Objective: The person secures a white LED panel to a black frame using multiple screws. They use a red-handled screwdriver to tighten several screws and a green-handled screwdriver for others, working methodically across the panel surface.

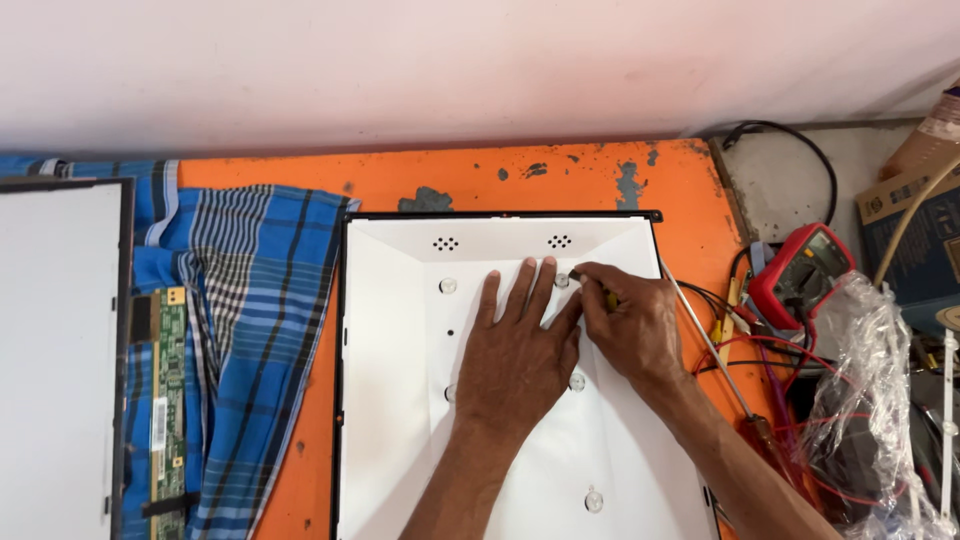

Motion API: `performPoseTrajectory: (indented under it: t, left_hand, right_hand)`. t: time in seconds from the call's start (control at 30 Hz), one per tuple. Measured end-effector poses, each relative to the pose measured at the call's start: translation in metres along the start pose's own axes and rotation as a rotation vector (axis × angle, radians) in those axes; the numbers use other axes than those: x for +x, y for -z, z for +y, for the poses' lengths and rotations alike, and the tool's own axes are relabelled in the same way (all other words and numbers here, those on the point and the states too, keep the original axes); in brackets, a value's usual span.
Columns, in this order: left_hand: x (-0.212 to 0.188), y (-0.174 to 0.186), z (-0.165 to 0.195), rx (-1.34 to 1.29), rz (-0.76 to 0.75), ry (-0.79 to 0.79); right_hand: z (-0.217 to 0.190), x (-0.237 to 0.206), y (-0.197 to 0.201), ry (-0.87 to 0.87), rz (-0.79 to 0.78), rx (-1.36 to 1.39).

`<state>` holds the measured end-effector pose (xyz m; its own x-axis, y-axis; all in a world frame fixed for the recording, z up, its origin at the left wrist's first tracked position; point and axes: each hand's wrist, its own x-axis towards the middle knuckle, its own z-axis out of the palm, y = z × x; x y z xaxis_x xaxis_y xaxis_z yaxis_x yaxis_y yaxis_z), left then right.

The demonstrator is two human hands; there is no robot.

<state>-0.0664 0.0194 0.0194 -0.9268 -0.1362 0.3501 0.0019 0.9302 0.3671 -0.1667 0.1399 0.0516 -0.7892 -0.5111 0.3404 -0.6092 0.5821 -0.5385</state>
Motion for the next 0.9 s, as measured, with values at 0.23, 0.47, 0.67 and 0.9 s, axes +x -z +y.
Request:
performPoseTrajectory:
  t: [0.23,0.47,0.67,0.9]
  left_hand:
    - [0.0013,0.0009,-0.0011,-0.004,-0.022,0.001]
    - [0.0000,-0.0001,0.0007,0.006,-0.004,-0.001]
    - [-0.0015,-0.0022,0.0013,0.018,-0.004,0.009]
    - [-0.0020,-0.0051,0.0017,0.000,-0.022,0.019]
  right_hand:
    - [0.0017,-0.0005,-0.0022,0.066,0.037,0.014]
    - [0.0028,-0.0007,-0.0004,-0.015,-0.018,-0.026]
    - [0.0022,-0.0028,0.0001,-0.014,0.016,0.013]
    - [-0.0067,0.0060,0.0033,-0.226,-0.050,0.054]
